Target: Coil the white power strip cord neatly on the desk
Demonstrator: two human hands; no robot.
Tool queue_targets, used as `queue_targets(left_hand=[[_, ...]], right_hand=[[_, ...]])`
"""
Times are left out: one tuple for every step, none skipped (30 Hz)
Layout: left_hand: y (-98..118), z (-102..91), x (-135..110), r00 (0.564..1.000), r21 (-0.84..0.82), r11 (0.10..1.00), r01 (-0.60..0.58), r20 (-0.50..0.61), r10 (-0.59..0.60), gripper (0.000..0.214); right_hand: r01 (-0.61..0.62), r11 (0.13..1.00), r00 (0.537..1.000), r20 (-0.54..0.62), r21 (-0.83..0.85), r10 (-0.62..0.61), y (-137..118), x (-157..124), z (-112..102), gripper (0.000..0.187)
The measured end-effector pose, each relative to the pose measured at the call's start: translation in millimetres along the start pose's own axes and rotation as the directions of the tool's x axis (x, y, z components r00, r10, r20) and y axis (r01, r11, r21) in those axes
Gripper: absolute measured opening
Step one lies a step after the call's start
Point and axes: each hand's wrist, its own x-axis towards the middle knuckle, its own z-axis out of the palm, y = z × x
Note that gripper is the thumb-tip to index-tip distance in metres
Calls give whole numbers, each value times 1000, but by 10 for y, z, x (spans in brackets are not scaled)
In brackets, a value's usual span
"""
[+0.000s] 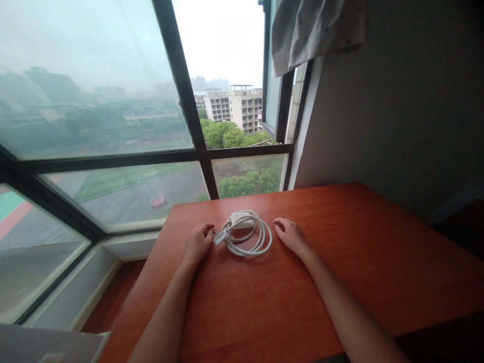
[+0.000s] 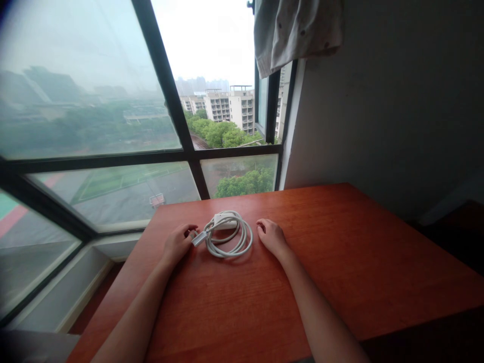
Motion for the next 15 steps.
queue_targets(left_hand=[[-3,1,1,1000,-2,1000,-3,-1,3,26],[-7,3,3,1000,-4,1000,-6,-1,6,26],[-12,4,3,1000,-6,1000,-10,-3,10,26],[-16,6,4,1000,-8,1000,-12,-4,12,26],[-19,7,3,1000,-10,1000,-13,-5,13,26],[-21,8,2,1000,-10,1000,-14,-5,14,26],[-21,9,1,1000,-11,1000,-12,-4,11,26],[-20,10,1,1000,-11,1000,-9,-4,8,26],[-18,11,0,1000,-11,1000,-7,-2,7,26],[-15,12,0,1000,-10,1000,-7,-1,7,26],[-14,14,0,1000,-9,1000,-8,-1,8,26],[-14,15,1,1000,-8,1000,-11,-2,11,27],[-15,17,3,1000,-7,1000,-13,-3,13,27],[-17,18,4,1000,-6,1000,-15,-5,15,27],[-20,19,5,1000,-4,1000,-15,-7,15,26]], right_hand=[[1,1000,1000,0,0,-1,2,1,2,21],[3,1000,1000,0,-1,-3,3,1,3,21],[6,1000,1000,-2,-1,-6,3,0,4,22],[10,1000,1000,-5,-2,-10,2,-1,6,22],[13,1000,1000,-8,-5,-13,2,-2,7,22],[17,1000,1000,-10,-8,-17,1,-4,8,22],[20,1000,1000,-12,-11,-20,1,-5,9,22],[22,1000,1000,-13,-13,-22,1,-6,9,22],[22,1000,1000,-14,-15,-23,2,-6,10,22],[21,1000,1000,-13,-16,-21,2,-6,11,22],[17,1000,1000,-12,-17,-18,3,-6,10,22],[14,1000,1000,-10,-18,-14,4,-6,10,22],[12,1000,1000,-8,-20,-12,4,-5,9,22],[11,1000,1000,-7,-21,-11,4,-6,7,22],[12,1000,1000,-8,-21,-12,3,-6,6,22]])
